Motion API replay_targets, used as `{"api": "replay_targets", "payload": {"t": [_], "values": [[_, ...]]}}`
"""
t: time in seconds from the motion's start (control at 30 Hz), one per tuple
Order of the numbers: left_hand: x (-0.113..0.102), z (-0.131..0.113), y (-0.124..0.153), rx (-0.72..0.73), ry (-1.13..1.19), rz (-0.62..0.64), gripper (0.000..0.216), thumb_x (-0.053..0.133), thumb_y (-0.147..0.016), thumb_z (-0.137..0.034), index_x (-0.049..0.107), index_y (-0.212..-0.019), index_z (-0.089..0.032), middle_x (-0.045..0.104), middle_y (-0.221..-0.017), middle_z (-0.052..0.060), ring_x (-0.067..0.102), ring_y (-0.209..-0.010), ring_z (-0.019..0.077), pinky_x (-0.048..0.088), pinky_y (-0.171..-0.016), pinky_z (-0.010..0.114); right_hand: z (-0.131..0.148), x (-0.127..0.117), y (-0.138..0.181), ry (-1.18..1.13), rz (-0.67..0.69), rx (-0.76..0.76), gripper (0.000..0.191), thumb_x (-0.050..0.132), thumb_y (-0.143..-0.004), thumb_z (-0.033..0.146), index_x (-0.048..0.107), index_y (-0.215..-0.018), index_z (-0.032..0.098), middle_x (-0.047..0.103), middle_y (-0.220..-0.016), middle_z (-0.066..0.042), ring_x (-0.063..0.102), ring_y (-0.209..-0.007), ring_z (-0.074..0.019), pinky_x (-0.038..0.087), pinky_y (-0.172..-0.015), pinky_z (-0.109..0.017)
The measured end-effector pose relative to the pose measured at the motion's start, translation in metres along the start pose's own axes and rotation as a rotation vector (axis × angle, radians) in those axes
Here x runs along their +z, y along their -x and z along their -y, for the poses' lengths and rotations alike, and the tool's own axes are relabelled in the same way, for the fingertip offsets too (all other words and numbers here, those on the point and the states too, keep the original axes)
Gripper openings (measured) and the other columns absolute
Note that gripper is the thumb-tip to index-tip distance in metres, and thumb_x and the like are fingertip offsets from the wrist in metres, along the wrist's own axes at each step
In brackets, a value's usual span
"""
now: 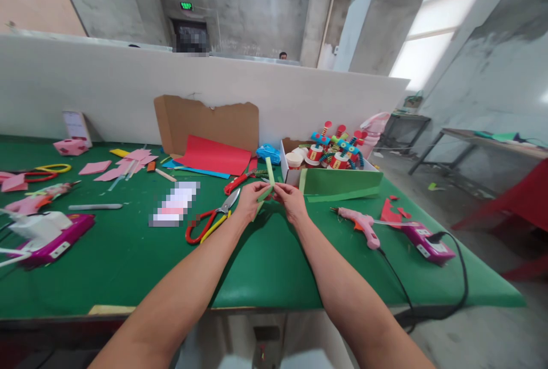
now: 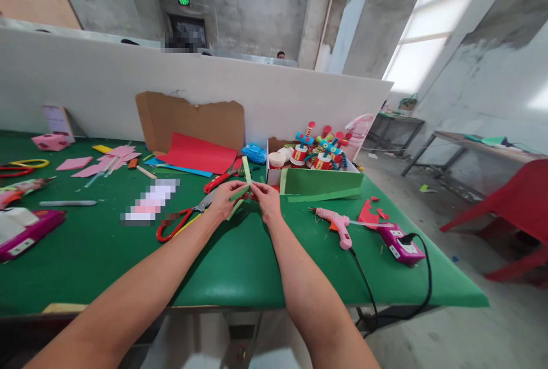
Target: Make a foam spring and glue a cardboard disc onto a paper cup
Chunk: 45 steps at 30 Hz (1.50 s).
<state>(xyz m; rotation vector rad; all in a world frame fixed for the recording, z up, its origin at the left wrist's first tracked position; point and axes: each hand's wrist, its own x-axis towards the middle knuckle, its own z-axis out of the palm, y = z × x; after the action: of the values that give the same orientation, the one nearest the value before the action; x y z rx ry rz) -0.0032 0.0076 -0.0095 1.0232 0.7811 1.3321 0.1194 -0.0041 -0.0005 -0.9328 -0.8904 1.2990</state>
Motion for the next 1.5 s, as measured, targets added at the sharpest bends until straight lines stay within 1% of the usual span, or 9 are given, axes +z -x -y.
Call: {"api": "replay_targets", "payload": {"t": [0.17,0.3,0.43,0.53,0.73,1.0,1.07,1.23,1.5], "values": [[0.000,-0.002,0.002,0.055,-0.018,-0.032,0.040,0.086,-0.046,-0.040,0.062,-0.066,-0.015,0.062,-0.060,-0.001,0.056,-0.054,0.0108,0.046,-0.056,0.025,0.000,-0.001,0.002,0.066,0.031,0.005,0.030,0.081,-0.051,0.038,0.072,-0.070,0.016,0.061,-0.052,0.004,0.054,-0.050,-0.0088,0.050,-0.061,-0.026],[0.003,-0.002,0.003,0.046,-0.017,-0.051,0.037,0.084,-0.051,-0.038,0.060,-0.067,-0.015,0.062,-0.062,0.000,0.056,-0.054,0.0103,0.045,-0.056,0.025,0.000,0.000,0.001,0.017,0.008,-0.011,0.028,0.081,-0.052,0.037,0.069,-0.067,0.017,0.061,-0.055,0.005,0.053,-0.052,-0.0082,0.049,-0.060,-0.024],[0.007,-0.003,0.007,-0.036,-0.041,0.023,0.034,0.082,-0.054,-0.030,0.061,-0.076,-0.014,0.064,-0.070,0.002,0.057,-0.060,0.0114,0.044,-0.056,0.024,0.001,-0.001,-0.002,-0.085,-0.071,0.015,0.026,0.081,-0.052,0.034,0.064,-0.065,0.018,0.058,-0.053,0.006,0.053,-0.052,-0.0083,0.049,-0.058,-0.023],[0.009,-0.006,0.011,-0.043,-0.065,0.056,0.033,0.079,-0.058,-0.035,0.060,-0.076,-0.015,0.062,-0.068,0.000,0.056,-0.060,0.0105,0.043,-0.054,0.022,0.000,0.000,-0.002,-0.097,-0.073,0.008,0.027,0.080,-0.052,0.035,0.063,-0.064,0.018,0.058,-0.053,0.006,0.054,-0.052,-0.0085,0.048,-0.058,-0.023],[0.009,-0.008,0.010,0.041,-0.069,-0.037,0.034,0.079,-0.055,-0.040,0.057,-0.064,-0.016,0.053,-0.050,-0.005,0.047,-0.048,0.0071,0.037,-0.048,0.020,-0.001,0.001,0.001,-0.044,0.021,0.012,0.027,0.081,-0.054,0.035,0.065,-0.065,0.017,0.059,-0.050,0.006,0.053,-0.049,-0.0075,0.049,-0.058,-0.022],[0.009,-0.006,0.009,0.043,-0.049,-0.071,0.034,0.080,-0.053,-0.038,0.057,-0.064,-0.016,0.052,-0.048,-0.005,0.048,-0.046,0.0074,0.037,-0.048,0.020,0.005,0.001,0.000,-0.090,0.023,0.080,0.026,0.075,-0.068,0.040,0.066,-0.067,0.015,0.063,-0.056,0.000,0.057,-0.049,-0.0083,0.051,-0.054,-0.022],[0.009,-0.007,0.009,0.046,-0.059,-0.066,0.033,0.079,-0.054,-0.037,0.056,-0.063,-0.016,0.051,-0.048,-0.005,0.047,-0.046,0.0074,0.036,-0.048,0.020,0.006,0.000,0.000,-0.059,0.036,0.076,0.028,0.077,-0.066,0.041,0.066,-0.067,0.015,0.063,-0.055,0.001,0.057,-0.049,-0.0083,0.051,-0.055,-0.022],[0.010,-0.008,0.010,0.048,-0.084,-0.036,0.030,0.077,-0.056,-0.036,0.056,-0.062,-0.016,0.050,-0.048,-0.005,0.045,-0.047,0.0077,0.035,-0.049,0.021,0.004,-0.003,0.001,0.031,0.042,0.027,0.032,0.083,-0.052,0.039,0.067,-0.068,0.016,0.061,-0.052,0.004,0.054,-0.050,-0.0081,0.049,-0.057,-0.023],[0.010,-0.008,0.012,0.146,-0.215,-0.035,0.027,0.071,-0.063,-0.039,0.056,-0.060,-0.017,0.050,-0.048,-0.004,0.042,-0.049,0.0088,0.033,-0.051,0.022,0.001,-0.005,-0.002,0.090,0.063,-0.006,0.035,0.081,-0.050,0.044,0.064,-0.065,0.018,0.056,-0.051,0.006,0.050,-0.049,-0.0079,0.047,-0.056,-0.023]]}}
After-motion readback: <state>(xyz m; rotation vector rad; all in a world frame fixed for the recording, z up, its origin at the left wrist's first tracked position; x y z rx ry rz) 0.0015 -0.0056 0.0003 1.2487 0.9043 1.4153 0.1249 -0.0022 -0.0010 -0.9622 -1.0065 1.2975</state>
